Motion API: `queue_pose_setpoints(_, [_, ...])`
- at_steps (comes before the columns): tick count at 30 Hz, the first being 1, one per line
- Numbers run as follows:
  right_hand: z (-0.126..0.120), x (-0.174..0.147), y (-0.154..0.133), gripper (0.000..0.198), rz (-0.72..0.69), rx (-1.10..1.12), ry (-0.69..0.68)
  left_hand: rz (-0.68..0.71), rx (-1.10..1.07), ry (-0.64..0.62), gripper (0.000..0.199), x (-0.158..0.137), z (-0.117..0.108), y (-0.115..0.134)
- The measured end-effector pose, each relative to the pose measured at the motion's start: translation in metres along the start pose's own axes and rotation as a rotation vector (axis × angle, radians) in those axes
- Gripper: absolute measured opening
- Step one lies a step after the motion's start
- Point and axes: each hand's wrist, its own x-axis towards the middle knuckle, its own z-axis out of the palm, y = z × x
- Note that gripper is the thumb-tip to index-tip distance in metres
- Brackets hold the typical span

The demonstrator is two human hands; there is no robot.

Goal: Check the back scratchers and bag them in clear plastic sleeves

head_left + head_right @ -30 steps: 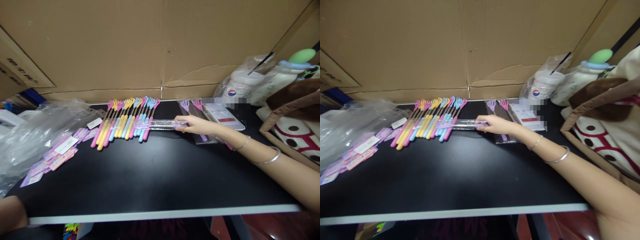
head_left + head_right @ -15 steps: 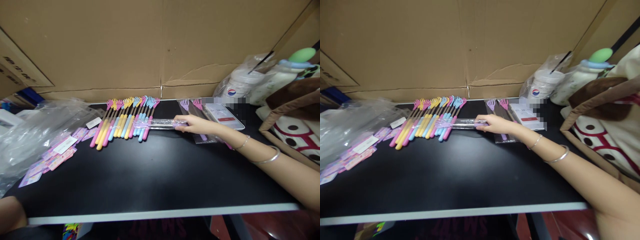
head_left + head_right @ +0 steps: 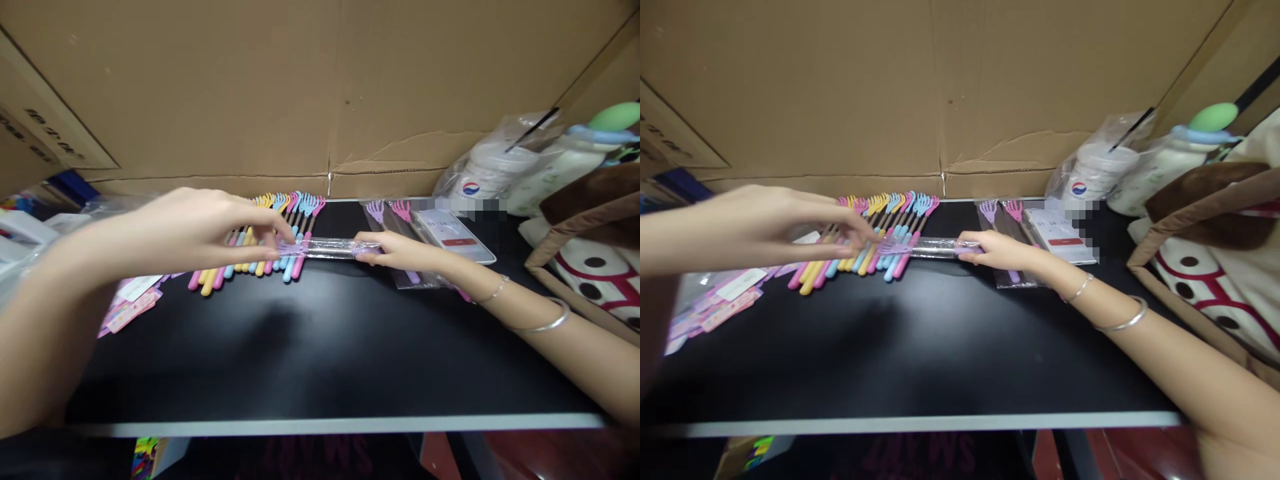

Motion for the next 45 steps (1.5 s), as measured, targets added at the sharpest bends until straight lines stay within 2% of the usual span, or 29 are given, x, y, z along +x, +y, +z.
queue_pose_setpoints(3, [0.001,0.0,0.0,0.032,-0.007,-0.012,0.015,0.03,0.161,0.055,0.046,0.032,0.032,0.005])
queue_pose_setpoints(5, [0.003,0.0,0.001,0.033,-0.004,-0.029,0.026,0.112,0.201,0.079,0.044,0.045,0.057,0.008])
queue_pose_setpoints(7, [0.005,0.001,0.004,0.033,-0.014,-0.062,0.052,0.161,0.219,0.107,0.047,0.052,0.078,0.009])
queue_pose_setpoints(10, [0.009,0.004,0.008,0.033,-0.037,-0.125,0.124,0.17,0.225,0.207,0.036,0.056,0.093,0.009])
queue_pose_setpoints(15, [0.016,0.005,0.01,0.028,-0.06,-0.222,0.236,0.181,0.234,0.318,0.024,0.057,0.095,0.009])
queue_pose_setpoints(22, [0.017,0.004,0.003,0.029,-0.081,-0.242,0.295,0.137,0.2,0.197,0.027,0.057,0.095,0.015])
queue_pose_setpoints(26, [0.004,0.002,0.003,0.032,-0.083,-0.16,0.186,0.113,0.203,0.205,0.025,0.057,0.092,0.012])
queue_pose_setpoints(33, [-0.027,-0.008,0.02,0.04,0.032,0.026,-0.05,0.032,0.217,0.225,0.026,0.058,0.088,0.002])
queue_pose_setpoints(39, [-0.022,-0.004,0.012,0.041,-0.016,0.09,0.089,0.026,0.176,0.209,0.027,0.058,0.088,0.003])
queue_pose_setpoints(45, [0.0,-0.001,-0.007,0.031,-0.041,0.203,0.152,0.119,0.115,0.275,0.026,0.055,0.09,0.011])
